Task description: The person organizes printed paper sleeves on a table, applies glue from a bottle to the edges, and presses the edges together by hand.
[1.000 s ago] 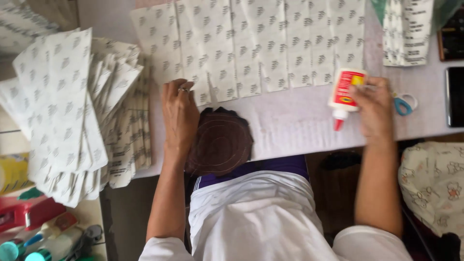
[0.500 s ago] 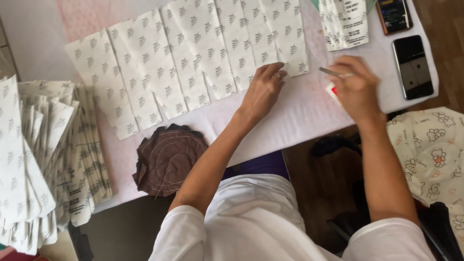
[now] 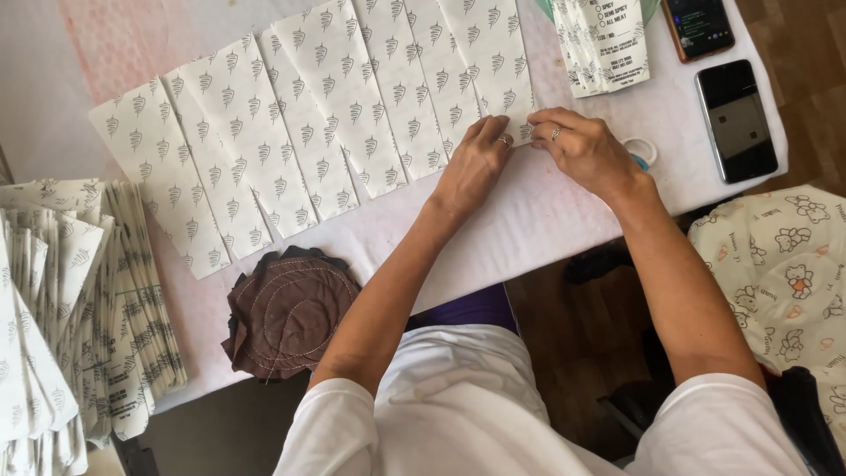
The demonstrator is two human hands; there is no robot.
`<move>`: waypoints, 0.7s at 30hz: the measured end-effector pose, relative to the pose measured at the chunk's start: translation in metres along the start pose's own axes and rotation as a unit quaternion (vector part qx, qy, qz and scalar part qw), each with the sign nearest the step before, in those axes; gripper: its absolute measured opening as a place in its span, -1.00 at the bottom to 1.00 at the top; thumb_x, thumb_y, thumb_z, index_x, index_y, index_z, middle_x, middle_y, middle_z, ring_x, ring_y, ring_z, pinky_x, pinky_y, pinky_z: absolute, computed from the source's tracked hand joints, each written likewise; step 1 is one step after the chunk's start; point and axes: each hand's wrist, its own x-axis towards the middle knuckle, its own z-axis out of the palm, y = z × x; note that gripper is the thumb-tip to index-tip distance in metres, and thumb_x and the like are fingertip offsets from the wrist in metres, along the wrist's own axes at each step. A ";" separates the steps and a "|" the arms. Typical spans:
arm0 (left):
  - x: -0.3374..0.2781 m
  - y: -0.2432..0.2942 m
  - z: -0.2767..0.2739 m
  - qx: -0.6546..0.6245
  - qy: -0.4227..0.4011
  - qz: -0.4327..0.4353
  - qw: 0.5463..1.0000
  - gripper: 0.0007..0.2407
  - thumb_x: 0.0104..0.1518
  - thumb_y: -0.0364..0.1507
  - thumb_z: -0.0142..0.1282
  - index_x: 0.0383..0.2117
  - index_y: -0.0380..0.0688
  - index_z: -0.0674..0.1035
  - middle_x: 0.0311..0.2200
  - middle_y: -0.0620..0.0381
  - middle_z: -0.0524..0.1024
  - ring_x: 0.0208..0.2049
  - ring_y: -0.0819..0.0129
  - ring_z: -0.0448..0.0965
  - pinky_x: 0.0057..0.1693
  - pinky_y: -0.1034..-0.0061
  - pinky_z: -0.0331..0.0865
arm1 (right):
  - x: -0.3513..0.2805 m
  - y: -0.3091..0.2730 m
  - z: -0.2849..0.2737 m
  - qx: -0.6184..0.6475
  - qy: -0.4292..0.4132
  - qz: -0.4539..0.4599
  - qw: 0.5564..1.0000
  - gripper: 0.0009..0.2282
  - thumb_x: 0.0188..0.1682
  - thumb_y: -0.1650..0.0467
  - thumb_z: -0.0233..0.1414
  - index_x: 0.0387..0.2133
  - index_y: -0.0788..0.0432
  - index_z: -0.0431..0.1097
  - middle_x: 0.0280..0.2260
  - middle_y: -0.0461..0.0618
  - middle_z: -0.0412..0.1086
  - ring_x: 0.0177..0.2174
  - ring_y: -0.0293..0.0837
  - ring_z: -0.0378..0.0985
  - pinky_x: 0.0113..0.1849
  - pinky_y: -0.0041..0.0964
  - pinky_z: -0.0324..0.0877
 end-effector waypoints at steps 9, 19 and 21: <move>-0.001 0.002 0.007 0.022 0.011 0.004 1.000 -0.88 0.21 -0.53 0.13 -0.46 -0.27 0.65 -0.22 0.07 0.55 -0.09 0.29 0.63 0.28 0.26 0.31 | 0.006 -0.007 0.001 -0.056 -0.027 -0.001 0.998 -0.92 0.10 0.62 0.13 -0.37 0.34 0.55 -0.12 0.08 0.53 -0.16 0.01 0.65 -0.12 -0.23 0.57; 0.013 0.004 0.028 -0.110 0.028 -0.167 0.979 -0.86 0.02 -0.73 -0.09 -0.65 -0.39 0.50 -0.14 -0.09 0.35 -0.16 0.16 0.50 0.13 0.17 0.25 | 0.021 -0.002 -0.004 0.057 -0.034 0.041 0.997 -0.93 -0.03 0.73 0.14 -0.45 0.47 0.49 -0.16 0.17 0.45 -0.30 0.03 0.59 -0.20 -0.23 0.55; 0.017 0.004 0.028 -0.127 0.016 -0.221 0.967 -0.89 -0.07 -0.73 0.00 -0.66 -0.30 0.48 -0.17 -0.01 0.37 -0.23 0.16 0.52 0.09 0.20 0.28 | 0.025 -0.004 -0.005 0.081 -0.026 0.101 0.991 -0.85 -0.13 0.67 0.34 -0.50 0.39 0.49 -0.20 0.08 0.48 -0.34 -0.07 0.56 -0.25 -0.30 0.52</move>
